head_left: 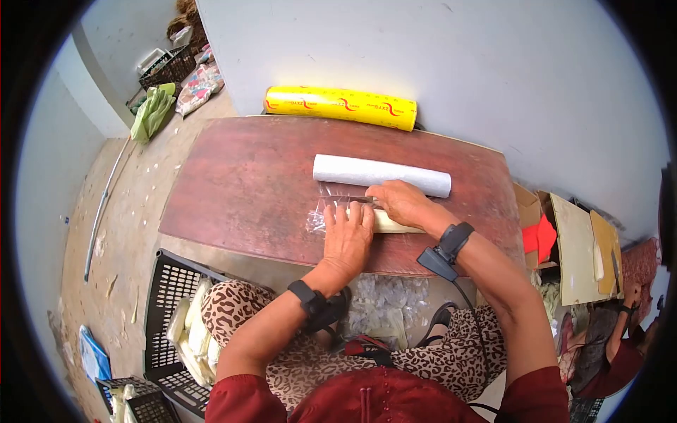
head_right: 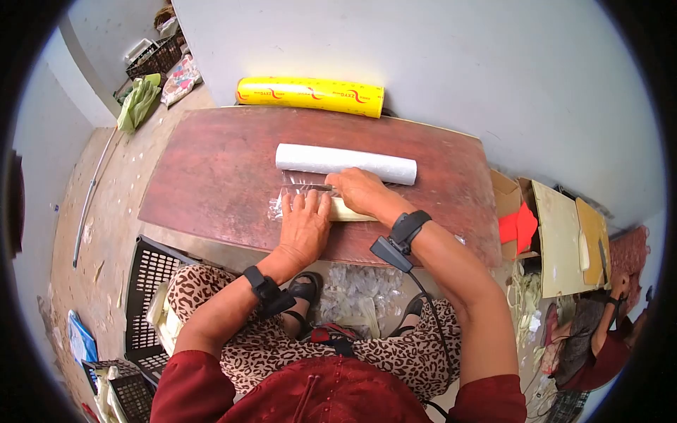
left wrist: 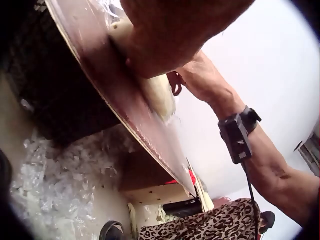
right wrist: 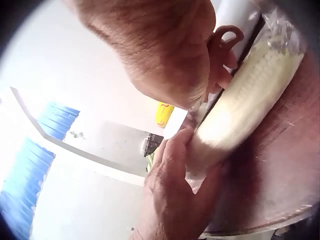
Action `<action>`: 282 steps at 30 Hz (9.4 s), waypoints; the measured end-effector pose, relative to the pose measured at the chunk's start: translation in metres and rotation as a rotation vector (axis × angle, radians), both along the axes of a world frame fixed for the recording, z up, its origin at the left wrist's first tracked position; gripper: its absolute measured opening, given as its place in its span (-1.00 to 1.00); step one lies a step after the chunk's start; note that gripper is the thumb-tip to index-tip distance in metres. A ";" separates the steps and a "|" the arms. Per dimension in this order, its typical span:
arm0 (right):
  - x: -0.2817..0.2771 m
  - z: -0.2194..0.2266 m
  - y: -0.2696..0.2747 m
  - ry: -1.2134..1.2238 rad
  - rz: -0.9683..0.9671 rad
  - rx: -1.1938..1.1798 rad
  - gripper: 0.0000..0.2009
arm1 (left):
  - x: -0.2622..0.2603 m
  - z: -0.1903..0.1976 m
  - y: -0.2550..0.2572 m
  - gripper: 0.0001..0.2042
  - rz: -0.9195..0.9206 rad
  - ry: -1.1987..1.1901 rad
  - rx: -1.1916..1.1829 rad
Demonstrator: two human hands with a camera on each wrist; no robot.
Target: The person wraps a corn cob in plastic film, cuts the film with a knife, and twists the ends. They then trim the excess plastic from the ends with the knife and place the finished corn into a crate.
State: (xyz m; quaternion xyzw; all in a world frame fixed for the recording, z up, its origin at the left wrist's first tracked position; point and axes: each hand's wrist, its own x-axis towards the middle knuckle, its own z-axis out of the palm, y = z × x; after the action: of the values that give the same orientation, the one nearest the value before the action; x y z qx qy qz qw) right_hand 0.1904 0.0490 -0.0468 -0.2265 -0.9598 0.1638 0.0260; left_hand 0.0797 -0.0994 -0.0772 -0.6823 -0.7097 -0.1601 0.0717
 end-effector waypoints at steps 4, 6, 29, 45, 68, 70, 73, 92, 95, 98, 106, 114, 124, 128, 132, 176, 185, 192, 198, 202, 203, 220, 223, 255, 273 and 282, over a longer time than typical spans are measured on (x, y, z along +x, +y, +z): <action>-0.013 0.009 -0.006 -0.088 -0.002 -0.014 -0.76 | -0.005 -0.005 -0.002 -0.53 0.065 -0.083 -0.053; -0.016 0.009 -0.006 -0.096 0.002 0.001 -0.75 | -0.007 -0.005 -0.001 -0.50 0.081 -0.172 -0.081; 0.213 -0.019 0.034 0.050 -0.193 0.014 -0.75 | -0.015 0.004 0.003 -0.45 0.037 -0.096 -0.198; 0.252 -0.016 0.003 0.207 -0.439 -0.234 -0.85 | 0.008 0.006 0.033 -0.44 -0.248 -0.035 -0.045; 0.041 0.001 0.058 -0.016 -0.248 0.115 -0.42 | 0.003 0.014 0.031 -0.49 -0.292 -0.069 -0.245; 0.042 -0.002 0.055 -0.005 -0.232 0.173 -0.43 | 0.005 0.023 0.026 -0.50 -0.296 -0.083 -0.342; 0.043 -0.007 0.051 0.022 -0.229 0.235 -0.44 | 0.008 0.037 0.018 -0.51 -0.339 -0.126 -0.446; 0.008 -0.008 0.034 0.035 -0.078 0.288 -0.38 | 0.005 0.024 0.013 -0.50 -0.345 -0.129 -0.188; 0.010 -0.020 0.030 0.121 -0.078 0.405 -0.36 | 0.000 0.020 0.018 -0.51 -0.373 -0.132 -0.222; 0.006 -0.024 0.028 0.153 -0.081 0.472 -0.35 | -0.005 0.022 0.015 -0.52 -0.363 -0.219 -0.291; 0.006 -0.027 0.028 0.107 -0.103 0.447 -0.38 | -0.006 0.041 0.001 -0.55 -0.345 -0.440 -0.685; 0.020 -0.008 0.040 0.258 -0.185 0.188 -0.46 | -0.033 0.029 -0.017 -0.45 -0.260 -1.370 -1.022; 0.094 0.122 -0.007 0.304 -0.061 -0.612 -0.10 | -0.056 0.076 -0.009 -0.31 -0.400 -1.632 -1.041; 0.113 0.106 -0.036 0.270 -0.253 -0.855 -0.31 | -0.052 0.089 -0.012 -0.35 -0.449 -1.479 -0.987; 0.119 0.104 -0.045 0.482 -0.391 -0.950 -0.88 | -0.041 0.087 -0.019 -0.41 -0.390 -1.507 -0.972; 0.117 0.088 -0.059 0.683 -0.302 -0.781 -0.95 | 0.004 0.081 -0.009 -0.33 -0.564 -1.501 -0.864; 0.143 0.103 -0.041 0.791 -0.498 -0.712 -0.82 | 0.018 0.066 0.003 -0.50 -0.478 -1.178 -0.478; 0.136 0.090 -0.063 0.578 -0.771 -1.301 -0.13 | 0.019 0.082 -0.004 -0.57 -0.257 -0.431 -0.136; 0.126 0.070 -0.064 0.433 -0.781 -1.494 -0.28 | 0.016 0.081 -0.002 -0.55 -0.306 -0.020 0.129; 0.122 0.056 -0.059 0.468 -0.773 -1.443 -0.54 | 0.010 0.082 -0.002 -0.54 -0.336 0.088 0.187; 0.123 0.055 -0.058 0.483 -0.752 -1.423 -0.60 | 0.009 0.082 -0.002 -0.54 -0.344 0.105 0.200; 0.131 0.078 -0.055 0.572 -0.302 -0.724 -0.93 | 0.014 0.090 -0.002 -0.53 -0.448 -1.470 -0.833; 0.132 0.077 -0.055 0.550 -0.225 -0.608 -0.95 | 0.017 0.081 -0.003 -0.52 -0.508 -1.229 -0.676; 0.106 0.089 -0.063 1.181 -0.207 -1.011 -0.78 | 0.058 0.111 0.014 -0.57 -0.318 -1.738 -0.420; 0.105 0.095 -0.075 0.356 -0.370 -0.889 -0.29 | 0.037 0.101 0.004 -0.73 -0.463 -0.429 0.098; 0.105 0.092 -0.071 0.378 -0.307 -0.709 -0.60 | 0.035 0.104 0.003 -0.49 -0.487 -0.568 -0.164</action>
State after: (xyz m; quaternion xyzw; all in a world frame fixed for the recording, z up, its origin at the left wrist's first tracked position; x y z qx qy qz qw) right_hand 0.2958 -0.0218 0.0451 -0.3278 -0.7775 0.5164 0.1461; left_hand 0.1151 -0.0964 0.0264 -0.7629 -0.5287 -0.2978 -0.2231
